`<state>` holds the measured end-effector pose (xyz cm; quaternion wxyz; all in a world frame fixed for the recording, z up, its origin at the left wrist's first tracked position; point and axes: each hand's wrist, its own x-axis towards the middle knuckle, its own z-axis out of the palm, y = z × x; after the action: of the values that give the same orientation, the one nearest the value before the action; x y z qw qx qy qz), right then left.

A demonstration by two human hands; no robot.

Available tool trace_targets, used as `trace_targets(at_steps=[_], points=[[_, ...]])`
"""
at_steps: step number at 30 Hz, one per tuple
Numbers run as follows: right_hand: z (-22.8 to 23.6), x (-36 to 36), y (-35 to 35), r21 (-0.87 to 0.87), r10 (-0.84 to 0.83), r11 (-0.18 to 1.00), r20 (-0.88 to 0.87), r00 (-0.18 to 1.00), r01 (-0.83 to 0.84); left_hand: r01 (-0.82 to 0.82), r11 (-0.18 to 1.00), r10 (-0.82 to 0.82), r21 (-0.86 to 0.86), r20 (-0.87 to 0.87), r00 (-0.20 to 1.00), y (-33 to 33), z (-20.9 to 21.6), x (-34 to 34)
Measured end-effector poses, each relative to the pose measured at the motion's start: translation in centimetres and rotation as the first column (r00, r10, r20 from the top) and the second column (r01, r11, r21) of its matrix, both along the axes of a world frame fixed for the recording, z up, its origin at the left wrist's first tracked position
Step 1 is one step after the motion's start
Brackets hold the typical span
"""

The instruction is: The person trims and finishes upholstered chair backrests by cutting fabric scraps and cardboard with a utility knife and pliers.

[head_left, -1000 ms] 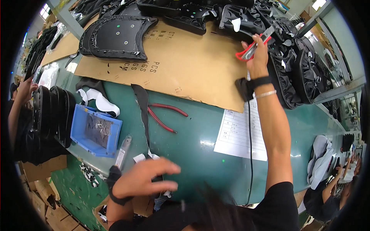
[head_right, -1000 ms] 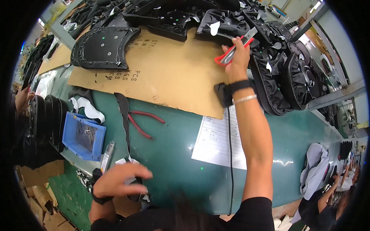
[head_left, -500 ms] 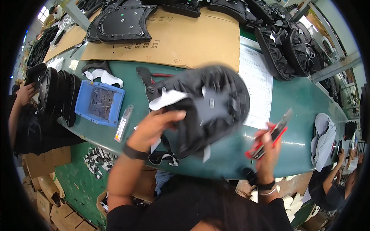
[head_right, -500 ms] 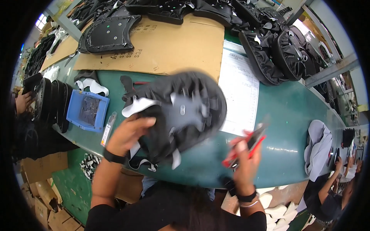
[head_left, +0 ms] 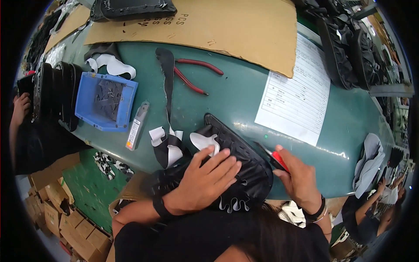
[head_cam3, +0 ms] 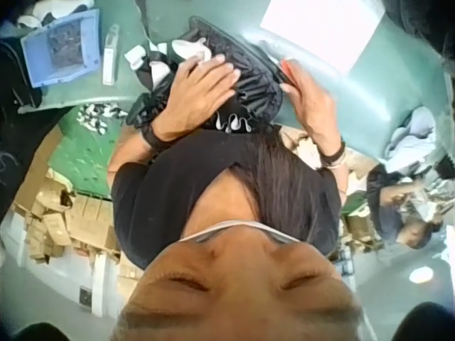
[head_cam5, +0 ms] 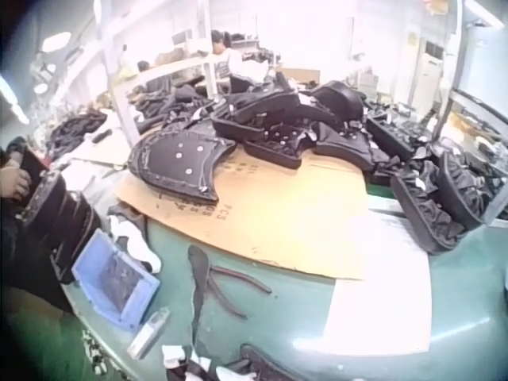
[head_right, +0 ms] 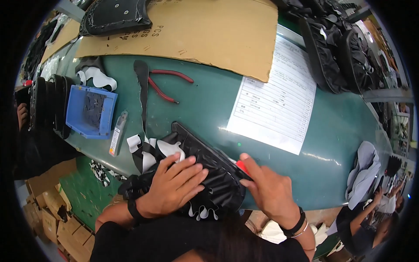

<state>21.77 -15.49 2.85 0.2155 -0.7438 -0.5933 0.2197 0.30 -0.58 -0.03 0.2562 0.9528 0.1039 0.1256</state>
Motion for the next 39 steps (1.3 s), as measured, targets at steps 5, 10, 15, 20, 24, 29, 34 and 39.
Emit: trace_targets(at_steps=[5, 10, 15, 20, 24, 29, 34, 39], points=[[1.8, 0.0, 5.3, -0.230, 0.385, 0.906, 0.103, 0.917, -0.355, -0.001, 0.999, 0.005, -0.048, 0.070, 0.998, 0.5, -0.8, -0.2], [2.8, 1.1, 3.8, -0.331, 0.430, 0.861, 0.067, 0.900, -0.387, -0.047, 0.982, 0.056, -0.182, 0.046, 0.997, 1.5, -0.3, -0.4], [3.8, 0.5, -4.6, -0.464, 0.237, 0.865, 0.048, 0.970, -0.189, 0.346, 0.713, -0.327, -0.610, 0.146, 0.933, 4.8, 1.6, 0.0], [3.8, 0.3, -3.8, -0.407, 0.153, 0.905, 0.033, 0.988, -0.127, 0.066, 0.875, -0.211, -0.479, -0.255, 0.944, 2.6, 2.6, 4.2], [3.9, 0.2, -3.1, -0.435, 0.134, 0.893, 0.019, 0.991, -0.113, 0.201, 0.956, -0.233, -0.212, -0.138, 0.963, 0.7, 1.2, 5.8], [2.0, -3.2, -7.2, -0.319, -0.038, 0.948, -0.095, 0.995, 0.006, 0.255, 0.659, -0.178, -0.707, 0.183, 0.967, 4.5, 1.5, 6.6], [1.8, -4.2, -8.1, -0.270, -0.152, 0.954, -0.061, 0.986, 0.130, 0.202, 0.571, 0.050, -0.796, 0.279, 0.959, 4.9, 2.9, 6.3], [3.9, -0.9, -1.6, -0.513, 0.006, 0.857, 0.095, 0.995, 0.044, 0.141, 0.975, -0.148, -0.169, -0.030, 0.989, 3.2, 1.4, 6.9]])
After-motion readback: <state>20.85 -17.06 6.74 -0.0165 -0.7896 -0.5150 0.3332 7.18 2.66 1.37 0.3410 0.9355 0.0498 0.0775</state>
